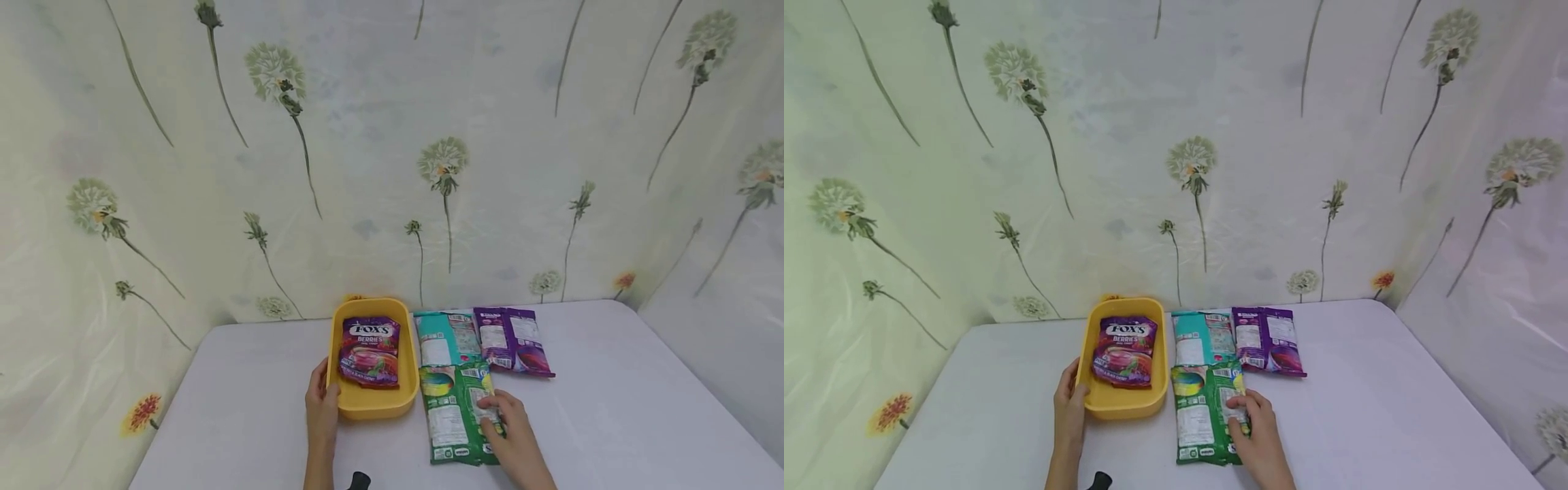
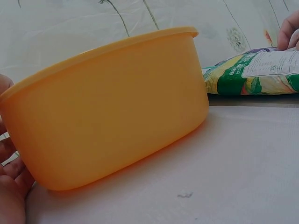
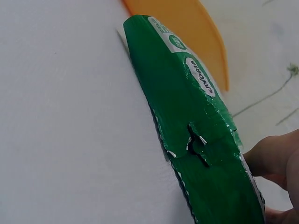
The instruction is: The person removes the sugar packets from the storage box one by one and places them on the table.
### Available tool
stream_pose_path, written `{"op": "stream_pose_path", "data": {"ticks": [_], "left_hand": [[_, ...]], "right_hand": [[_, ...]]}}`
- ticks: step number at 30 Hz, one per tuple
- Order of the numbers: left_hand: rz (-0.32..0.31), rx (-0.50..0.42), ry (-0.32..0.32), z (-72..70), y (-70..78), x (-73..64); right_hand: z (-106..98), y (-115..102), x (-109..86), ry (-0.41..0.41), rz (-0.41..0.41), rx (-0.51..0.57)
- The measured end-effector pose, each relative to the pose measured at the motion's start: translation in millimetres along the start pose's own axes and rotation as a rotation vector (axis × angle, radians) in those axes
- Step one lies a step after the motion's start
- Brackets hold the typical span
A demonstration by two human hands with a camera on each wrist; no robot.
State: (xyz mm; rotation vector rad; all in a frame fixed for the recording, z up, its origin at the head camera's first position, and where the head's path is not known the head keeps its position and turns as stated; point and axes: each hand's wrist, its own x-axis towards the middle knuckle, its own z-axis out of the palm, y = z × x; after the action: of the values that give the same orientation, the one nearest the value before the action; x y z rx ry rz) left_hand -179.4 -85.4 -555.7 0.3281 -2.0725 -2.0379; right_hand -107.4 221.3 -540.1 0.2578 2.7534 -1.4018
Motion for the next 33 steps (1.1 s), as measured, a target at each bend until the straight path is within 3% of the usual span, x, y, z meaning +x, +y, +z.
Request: {"op": "stream_pose_path", "data": {"ticks": [5,10,16,20,24,29,33], "left_hand": [[0.006,0.000,0.005,0.3,0.3,-0.7],[0.004,0.010,0.000,2.5,0.4,-1.8],[0.008,0.017,-0.005,1.6,1.0,-2.4],[0.000,0.020,0.000,-1.1,1.8,-2.4],[-0.005,0.032,-0.004,-3.2,2.9,-2.4],[-0.003,0.025,-0.006,-4.5,4.8,-2.4],[-0.004,0.011,-0.021,-1.7,4.4,-2.9]], "right_hand": [[-4.7,0.1,0.3,-0.016,0.025,0.044],[-12.1,-3.1,-0.5,0.066,0.048,0.118],[-12.9,-18.6,-0.1,0.211,-0.009,0.248],[-9.4,-33.8,2.3,0.230,-0.069,0.343],[-4.7,-46.9,3.1,0.191,-0.149,0.370],[1.9,-62.4,2.6,0.059,-0.271,0.464],[4.7,-73.8,3.7,-0.020,-0.289,0.538]]}}
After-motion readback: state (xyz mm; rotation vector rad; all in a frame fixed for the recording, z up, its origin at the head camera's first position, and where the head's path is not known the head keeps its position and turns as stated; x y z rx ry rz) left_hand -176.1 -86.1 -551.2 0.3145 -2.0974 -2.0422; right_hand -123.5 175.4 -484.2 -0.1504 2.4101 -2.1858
